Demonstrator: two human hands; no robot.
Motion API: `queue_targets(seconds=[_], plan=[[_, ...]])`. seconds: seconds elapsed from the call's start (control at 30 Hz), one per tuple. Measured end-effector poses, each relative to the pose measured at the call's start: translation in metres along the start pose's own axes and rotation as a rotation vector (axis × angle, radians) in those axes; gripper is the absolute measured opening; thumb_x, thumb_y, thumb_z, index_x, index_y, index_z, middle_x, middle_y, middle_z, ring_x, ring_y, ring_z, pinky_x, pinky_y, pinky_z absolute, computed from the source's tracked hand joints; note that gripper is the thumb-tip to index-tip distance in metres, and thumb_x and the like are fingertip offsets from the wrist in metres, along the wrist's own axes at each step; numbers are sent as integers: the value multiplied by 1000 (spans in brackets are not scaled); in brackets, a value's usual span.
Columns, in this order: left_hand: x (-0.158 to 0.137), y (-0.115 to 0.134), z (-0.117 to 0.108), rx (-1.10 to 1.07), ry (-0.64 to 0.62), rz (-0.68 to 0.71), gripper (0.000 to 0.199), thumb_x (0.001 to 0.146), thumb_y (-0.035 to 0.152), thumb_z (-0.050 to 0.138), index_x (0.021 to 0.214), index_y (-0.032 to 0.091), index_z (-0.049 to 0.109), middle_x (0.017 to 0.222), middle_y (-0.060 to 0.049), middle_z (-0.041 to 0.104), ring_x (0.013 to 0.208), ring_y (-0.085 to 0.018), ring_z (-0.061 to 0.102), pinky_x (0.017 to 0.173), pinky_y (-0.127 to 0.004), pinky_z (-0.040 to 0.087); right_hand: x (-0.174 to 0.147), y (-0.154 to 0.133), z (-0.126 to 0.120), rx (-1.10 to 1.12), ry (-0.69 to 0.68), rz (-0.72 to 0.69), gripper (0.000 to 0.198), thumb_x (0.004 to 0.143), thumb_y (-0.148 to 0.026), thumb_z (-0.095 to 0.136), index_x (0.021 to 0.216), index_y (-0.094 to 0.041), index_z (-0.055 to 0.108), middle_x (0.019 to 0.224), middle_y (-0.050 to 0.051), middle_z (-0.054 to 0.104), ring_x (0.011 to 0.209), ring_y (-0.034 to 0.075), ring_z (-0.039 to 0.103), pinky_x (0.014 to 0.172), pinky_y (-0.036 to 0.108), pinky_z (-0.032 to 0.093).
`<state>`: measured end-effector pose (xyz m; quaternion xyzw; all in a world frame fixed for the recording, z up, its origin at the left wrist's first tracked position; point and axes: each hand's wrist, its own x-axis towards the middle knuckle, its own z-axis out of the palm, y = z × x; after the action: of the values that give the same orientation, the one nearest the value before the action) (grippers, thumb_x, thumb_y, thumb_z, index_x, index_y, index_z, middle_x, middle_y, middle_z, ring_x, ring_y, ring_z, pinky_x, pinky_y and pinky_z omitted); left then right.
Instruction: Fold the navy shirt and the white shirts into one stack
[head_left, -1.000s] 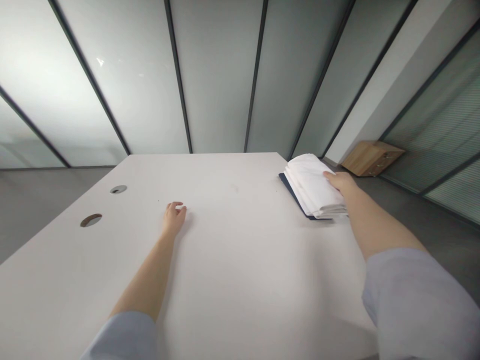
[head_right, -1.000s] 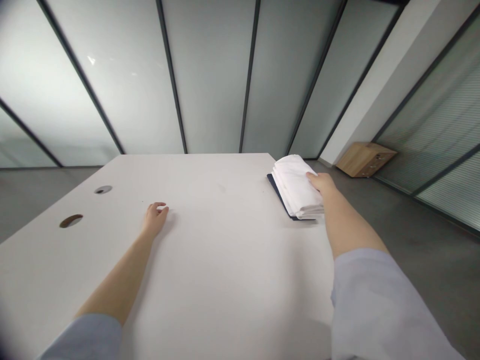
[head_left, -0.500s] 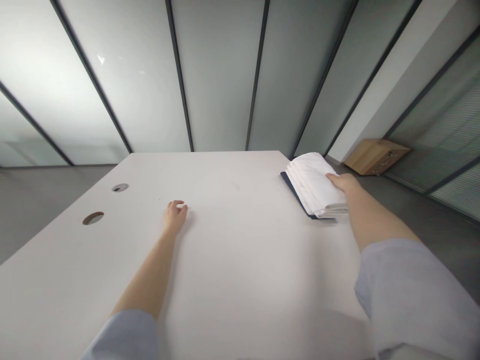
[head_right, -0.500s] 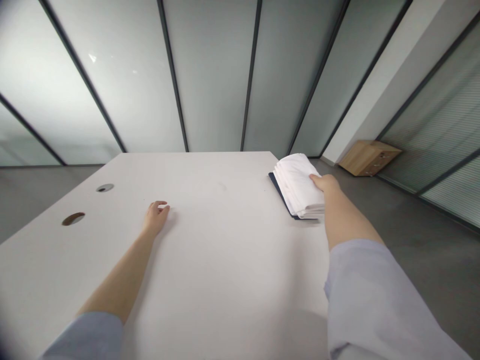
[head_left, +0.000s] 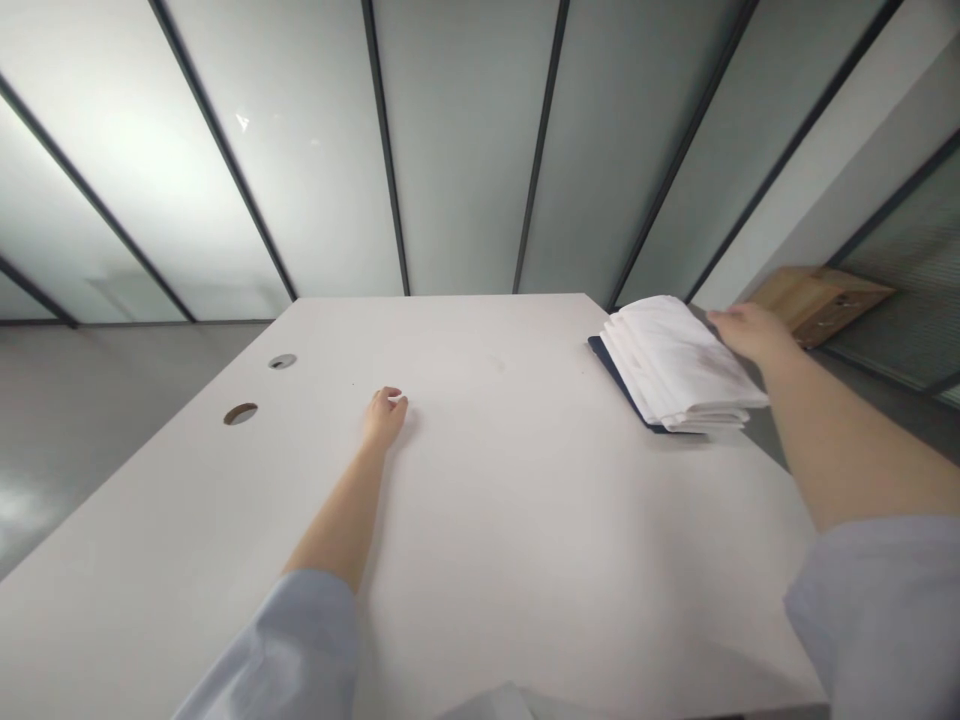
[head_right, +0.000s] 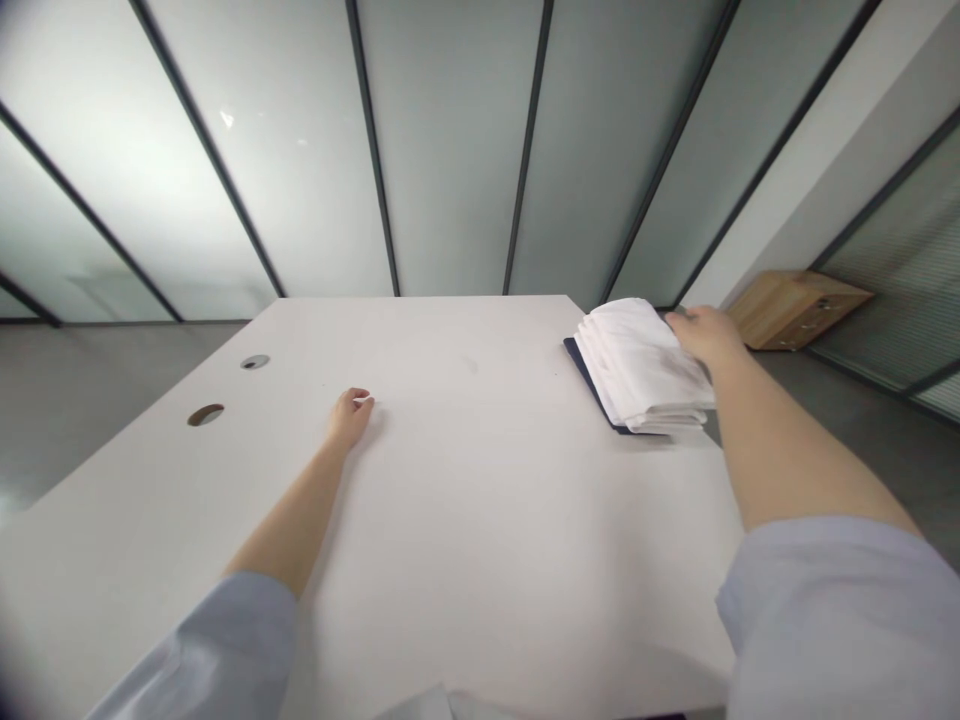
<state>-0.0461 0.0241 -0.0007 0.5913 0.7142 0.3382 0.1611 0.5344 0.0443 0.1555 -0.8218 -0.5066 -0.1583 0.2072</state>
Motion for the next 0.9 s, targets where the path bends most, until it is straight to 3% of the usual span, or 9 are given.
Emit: queue_targets(seconds=[0.07,0.17,0.33,0.5,0.6,0.7,0.9], plan=[[-2,3,1,57,4,42,25,86,28,49,107,19,61,105,-9,67,92,-21,66,86,-34,50,-9,-20,-7,169,28,18,43,93,-34,56,120,-2,65,112,24,67,91,20,59,74,33,38],[-8,10,2,169,44,165,25,88,27,48,106,19,63,111,-10,66,100,-22,63,91,-36,48,-37,-60,1,340,66,-117,35,92,-25,54,119,-5,63,119,22,64,101,22,58,85,35,40],[-18,20,8,345,49,341,33,88,29,51,118,19,62,124,-10,62,119,-26,54,104,-39,42,-119,-136,59,457,-42,-413,32,88,-30,52,113,-14,64,113,16,65,104,27,59,92,41,43],[-22,23,16,507,-124,332,63,90,46,51,144,15,43,150,-14,42,143,-32,28,114,-44,31,-204,-196,107,343,-293,-650,39,89,-34,49,123,-19,62,128,13,60,118,27,55,101,40,41],[-26,26,21,575,-199,336,70,92,56,42,150,17,35,158,-13,29,148,-33,17,117,-47,24,-226,-209,115,207,-354,-689,50,92,-47,46,135,-21,55,146,13,47,136,31,39,109,44,32],[-31,31,23,600,-236,348,75,93,62,34,154,19,27,161,-12,22,149,-32,12,118,-47,19,-227,-208,113,116,-438,-641,67,92,-61,39,146,-21,43,157,14,31,145,35,22,115,48,21],[-35,33,24,602,-329,316,86,89,72,28,157,20,16,162,-14,13,149,-33,7,118,-49,15,-221,-201,112,51,-611,-583,87,88,-76,24,155,-20,25,162,14,16,148,37,10,117,49,10]])
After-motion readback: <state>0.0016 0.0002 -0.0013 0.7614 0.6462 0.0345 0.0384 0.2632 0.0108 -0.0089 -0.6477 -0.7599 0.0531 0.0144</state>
